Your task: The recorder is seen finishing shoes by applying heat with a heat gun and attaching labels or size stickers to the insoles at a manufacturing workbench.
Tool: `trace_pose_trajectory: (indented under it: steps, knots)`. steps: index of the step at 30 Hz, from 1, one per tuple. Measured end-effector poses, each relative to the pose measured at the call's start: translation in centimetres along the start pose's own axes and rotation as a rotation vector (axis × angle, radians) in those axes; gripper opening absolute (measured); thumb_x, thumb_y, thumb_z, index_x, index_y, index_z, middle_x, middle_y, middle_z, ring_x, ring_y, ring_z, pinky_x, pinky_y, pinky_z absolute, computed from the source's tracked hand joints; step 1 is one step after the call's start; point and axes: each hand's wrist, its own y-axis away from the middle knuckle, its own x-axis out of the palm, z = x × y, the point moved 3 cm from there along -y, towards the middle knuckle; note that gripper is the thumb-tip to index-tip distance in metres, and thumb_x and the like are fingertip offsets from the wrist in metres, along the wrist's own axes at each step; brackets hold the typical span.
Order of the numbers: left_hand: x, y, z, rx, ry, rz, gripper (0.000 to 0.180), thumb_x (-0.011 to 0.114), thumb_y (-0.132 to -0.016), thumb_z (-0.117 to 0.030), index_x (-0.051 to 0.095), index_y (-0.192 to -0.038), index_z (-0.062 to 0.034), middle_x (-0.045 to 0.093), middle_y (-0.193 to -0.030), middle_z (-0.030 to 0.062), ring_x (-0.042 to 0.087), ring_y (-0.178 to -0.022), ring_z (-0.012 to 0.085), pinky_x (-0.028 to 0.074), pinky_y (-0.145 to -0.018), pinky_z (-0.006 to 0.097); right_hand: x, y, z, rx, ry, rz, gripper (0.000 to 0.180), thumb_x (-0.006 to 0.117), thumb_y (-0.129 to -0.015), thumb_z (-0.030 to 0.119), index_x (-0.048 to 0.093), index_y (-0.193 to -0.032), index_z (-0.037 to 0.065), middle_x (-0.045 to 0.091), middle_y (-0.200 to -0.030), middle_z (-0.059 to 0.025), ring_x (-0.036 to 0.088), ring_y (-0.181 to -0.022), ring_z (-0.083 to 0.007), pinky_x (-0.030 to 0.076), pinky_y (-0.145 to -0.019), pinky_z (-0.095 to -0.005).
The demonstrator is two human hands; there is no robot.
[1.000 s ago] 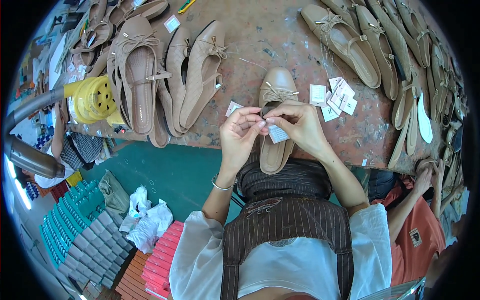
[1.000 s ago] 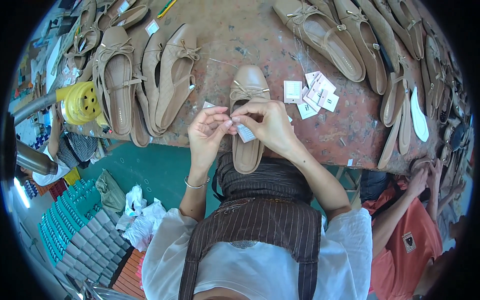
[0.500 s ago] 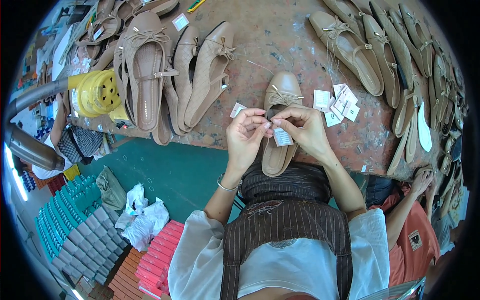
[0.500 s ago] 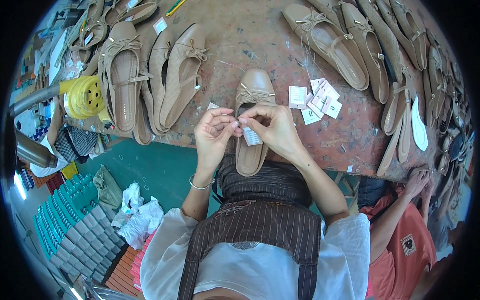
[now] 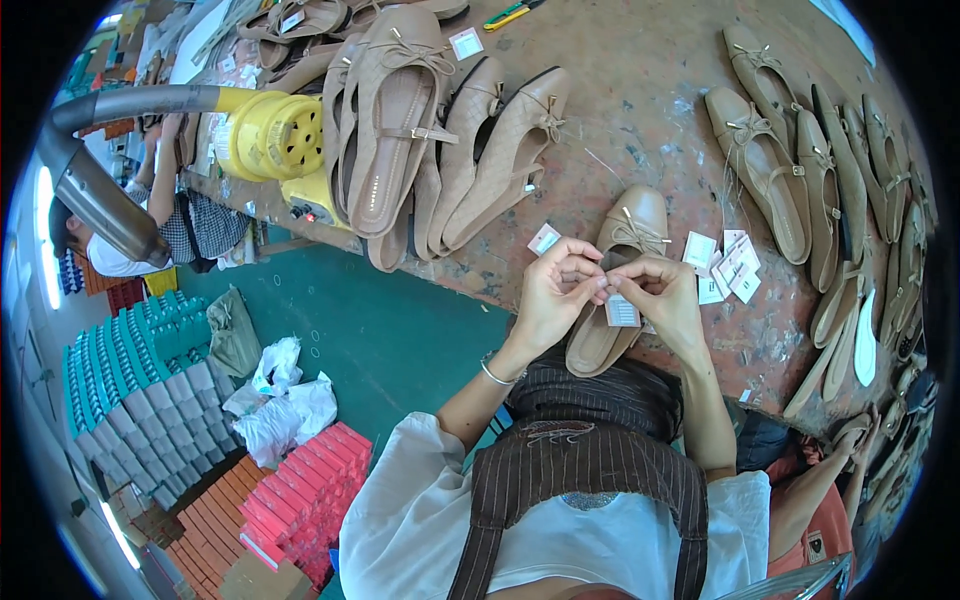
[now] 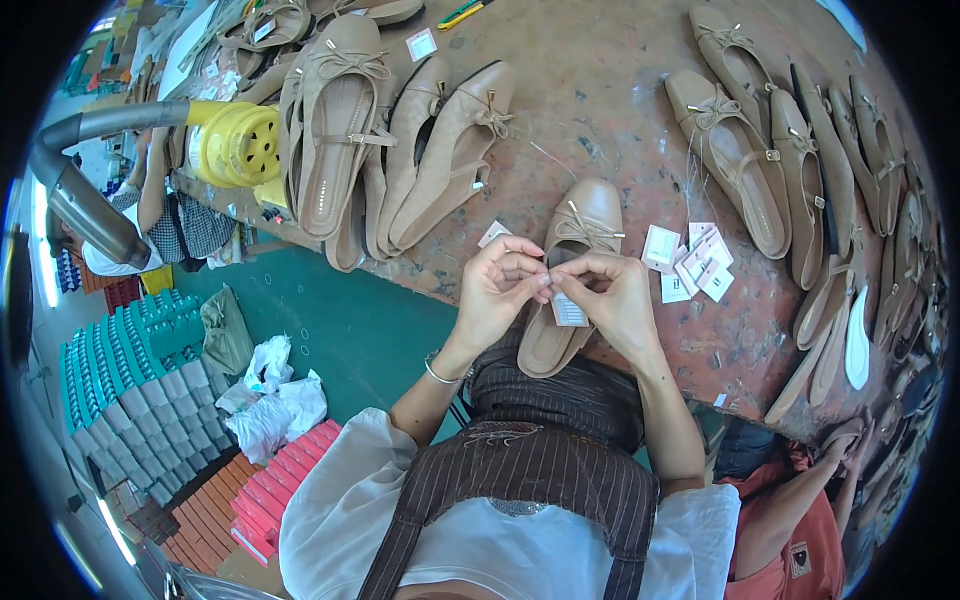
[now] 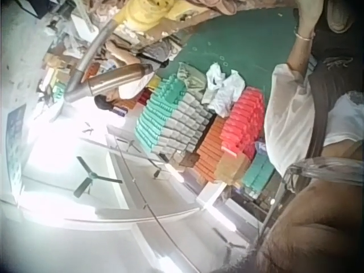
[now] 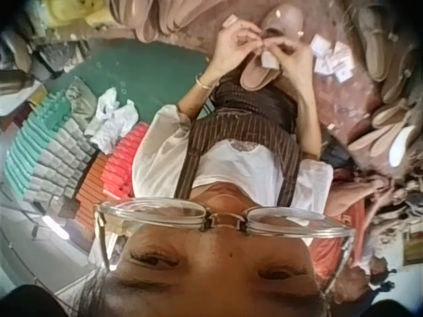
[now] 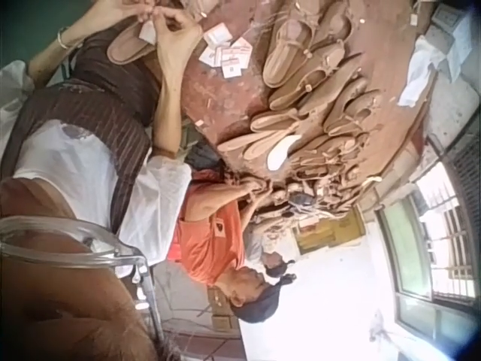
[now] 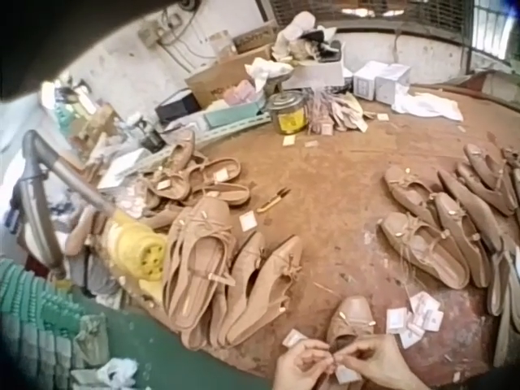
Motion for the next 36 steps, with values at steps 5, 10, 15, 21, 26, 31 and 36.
trace_pose_trajectory:
  steps: [5, 10, 15, 21, 26, 31, 36]
  knots:
    - [0.6, 0.3, -0.2, -0.046, 0.011, -0.047, 0.034, 0.066, -0.086, 0.004, 0.051, -0.116, 0.0007, 0.066, -0.085, 0.0084, 0.065, -0.073, 0.0124, 0.053, -0.061, 0.023, 0.1, -0.2, -0.6, -0.018, -0.022, -0.043, 0.015, 0.069, -0.085, 0.002, 0.072, -0.099, -0.003, 0.071, -0.081, -0.0054, 0.065, -0.071, -0.0077, 0.051, -0.061, -0.0207]
    - [0.6, 2.4, -0.5, 0.158, -1.060, -0.073, 0.050, 0.072, -0.082, -0.012, 0.045, -0.123, -0.0005, 0.059, -0.075, 0.0138, 0.062, -0.066, 0.0275, 0.048, -0.057, 0.041, -4.2, -1.5, 3.6, -0.122, -0.088, -0.464, 0.018, 0.066, -0.089, 0.007, 0.069, -0.105, 0.000, 0.067, -0.082, -0.0008, 0.058, -0.068, -0.0035, 0.045, -0.058, -0.0182]
    - [-2.4, 2.7, -5.1, 0.134, -0.754, 0.074, 0.024, 0.059, -0.079, 0.003, 0.054, -0.103, 0.0002, 0.063, -0.084, 0.0165, 0.065, -0.080, 0.0275, 0.051, -0.069, 0.035, -8.1, -6.1, 3.8, -0.231, 0.146, -0.547, 0.014, 0.065, -0.089, 0.007, 0.068, -0.100, -0.002, 0.068, -0.082, -0.0037, 0.061, -0.067, -0.0063, 0.048, -0.059, -0.0209]
    - [-11.7, 0.2, -26.0, 0.685, -1.063, -0.692, 0.024, 0.060, -0.095, -0.014, 0.061, -0.114, 0.0002, 0.061, -0.089, 0.0022, 0.055, -0.077, 0.0089, 0.046, -0.067, 0.027, -1.8, -9.0, 3.2, -0.401, 0.735, -0.430, 0.018, 0.071, -0.082, 0.016, 0.067, -0.093, 0.002, 0.064, -0.094, -0.0153, 0.066, -0.078, -0.0319, 0.054, -0.070, -0.0411]
    - [-10.1, -0.4, -28.6, 0.740, -1.630, -0.993, 0.039, 0.070, -0.086, -0.021, 0.056, -0.116, -0.0002, 0.060, -0.089, 0.0125, 0.059, -0.075, 0.0245, 0.048, -0.072, 0.035, 2.4, -9.8, 2.4, -0.428, 0.930, -0.364, 0.012, 0.070, -0.078, 0.010, 0.064, -0.086, 0.003, 0.058, -0.094, -0.0142, 0.064, -0.085, -0.0336, 0.054, -0.069, -0.0436]
    - [-8.9, -3.5, -20.1, 0.491, -1.854, -0.460, 0.053, 0.069, -0.082, -0.021, 0.053, -0.132, -0.0128, 0.059, -0.096, 0.0154, 0.063, -0.086, 0.0364, 0.052, -0.075, 0.046, 2.3, -9.7, 1.2, -0.462, 0.950, -0.406, 0.006, 0.066, -0.081, 0.010, 0.062, -0.083, 0.006, 0.059, -0.087, -0.0109, 0.063, -0.084, -0.0308, 0.051, -0.065, -0.0429]
    - [-10.4, -2.8, -20.9, 0.413, -1.863, -0.535, 0.053, 0.060, -0.087, -0.011, 0.050, -0.138, -0.0140, 0.060, -0.101, 0.0145, 0.062, -0.087, 0.0331, 0.050, -0.075, 0.043, -0.3, -10.2, 2.2, -0.394, 0.733, -0.393, 0.006, 0.064, -0.086, 0.009, 0.061, -0.085, 0.004, 0.063, -0.075, -0.0096, 0.065, -0.072, -0.0260, 0.049, -0.060, -0.0375]
